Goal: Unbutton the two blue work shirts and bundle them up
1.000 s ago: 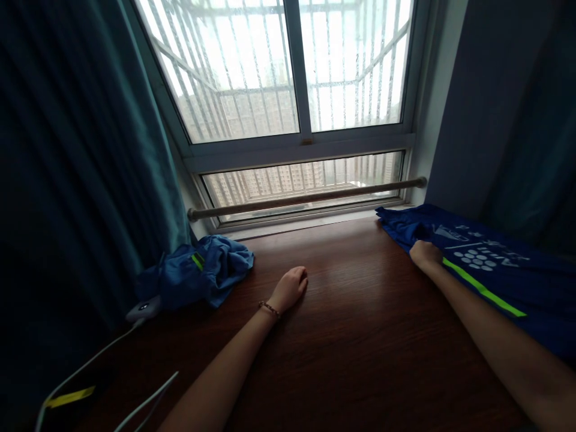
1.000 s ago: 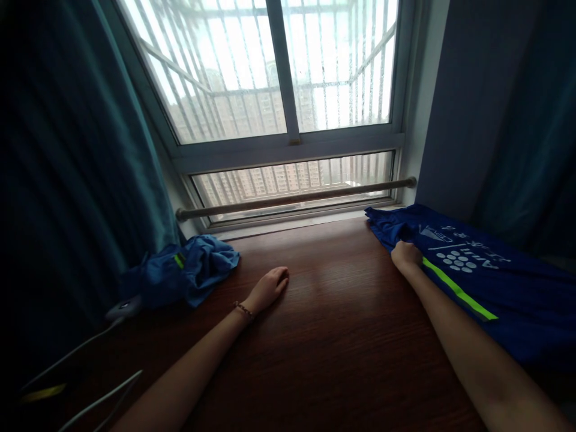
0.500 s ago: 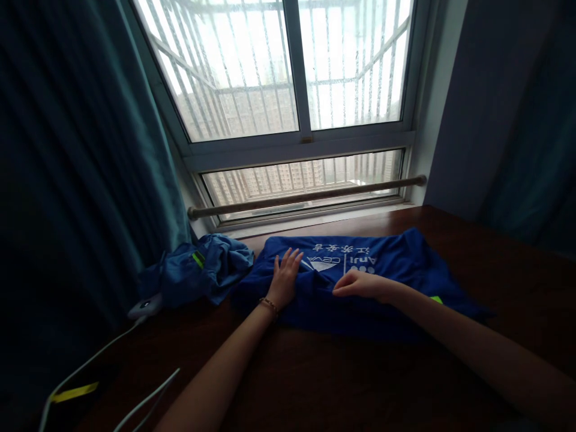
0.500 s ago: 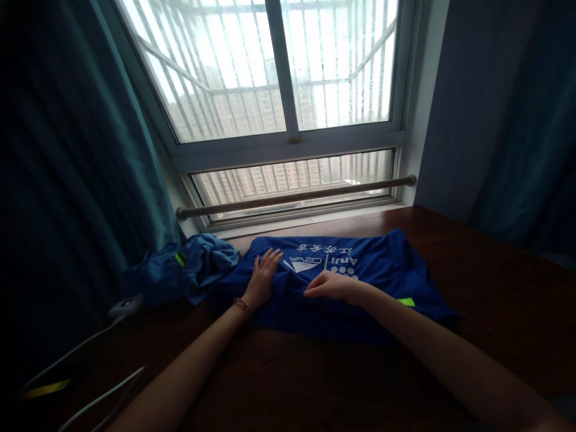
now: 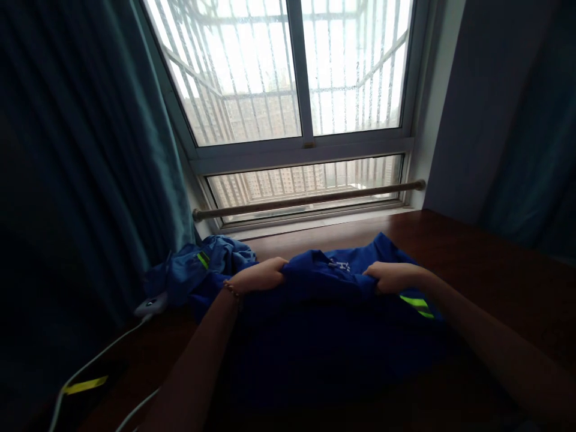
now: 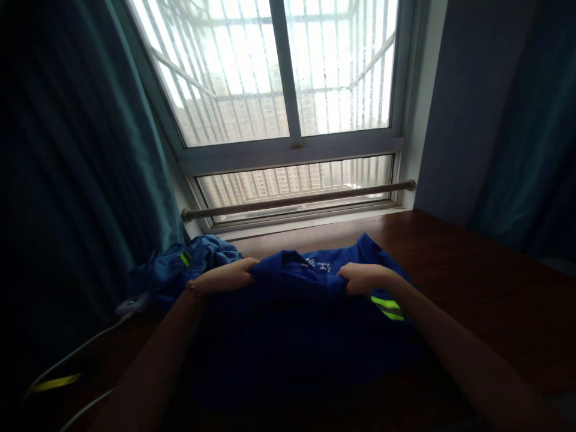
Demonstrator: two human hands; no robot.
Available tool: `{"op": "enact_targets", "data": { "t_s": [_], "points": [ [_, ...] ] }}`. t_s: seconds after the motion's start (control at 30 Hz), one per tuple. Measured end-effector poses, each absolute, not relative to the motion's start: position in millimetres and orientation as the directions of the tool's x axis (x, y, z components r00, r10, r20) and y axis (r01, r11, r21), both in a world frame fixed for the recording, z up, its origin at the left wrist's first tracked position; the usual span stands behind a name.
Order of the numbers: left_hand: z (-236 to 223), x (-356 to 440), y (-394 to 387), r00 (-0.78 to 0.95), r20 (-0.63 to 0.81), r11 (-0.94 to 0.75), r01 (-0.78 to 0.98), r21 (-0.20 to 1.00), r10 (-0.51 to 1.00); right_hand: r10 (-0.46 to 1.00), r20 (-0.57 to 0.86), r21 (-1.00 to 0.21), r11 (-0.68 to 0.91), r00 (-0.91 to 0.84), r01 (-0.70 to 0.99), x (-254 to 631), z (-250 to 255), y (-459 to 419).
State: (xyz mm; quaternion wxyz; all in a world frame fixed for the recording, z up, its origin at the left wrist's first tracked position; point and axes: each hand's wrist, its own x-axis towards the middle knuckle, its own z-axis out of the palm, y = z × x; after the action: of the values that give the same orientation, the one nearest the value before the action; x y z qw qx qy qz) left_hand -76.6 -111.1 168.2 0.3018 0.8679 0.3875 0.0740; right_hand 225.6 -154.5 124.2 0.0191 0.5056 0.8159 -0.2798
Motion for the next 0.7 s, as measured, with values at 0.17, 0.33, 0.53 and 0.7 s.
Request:
{"op": "enact_targets", "data": {
  "t_s": [0.17, 0.33, 0.53, 0.7],
  "points": [
    [231.8, -132.3, -165.0, 0.832, -0.247, -0.555, 0.523, 0.647, 0.497, 0.166, -0.476, -0.842, 0.199, -0.864, 0.502, 224.2, 149.0, -171.8],
    [228.1, -140.8, -151.5, 0.52, 0.248, -0.576, 0.745, 0.336, 0.817, 0.734, -0.27, -0.598, 0.38, -0.623, 0.706, 221.0, 174.1, -140.5],
    [192.3, -106.7, -103.9, 0.099, 0.814, -0.253, 0.966, 0.06, 0.573, 0.786, 0.616, -0.182, 0.078, 0.052, 0.98, 215.8, 178.3, -96.1],
    [153.5, -92.3, -86.0, 0.587, 0.341, -0.656, 0.742, 0.136, 0.735, 0.896, 0.332, -0.211, 0.376, -0.296, 0.902, 202.5, 137.6, -97.8]
  ]
}}
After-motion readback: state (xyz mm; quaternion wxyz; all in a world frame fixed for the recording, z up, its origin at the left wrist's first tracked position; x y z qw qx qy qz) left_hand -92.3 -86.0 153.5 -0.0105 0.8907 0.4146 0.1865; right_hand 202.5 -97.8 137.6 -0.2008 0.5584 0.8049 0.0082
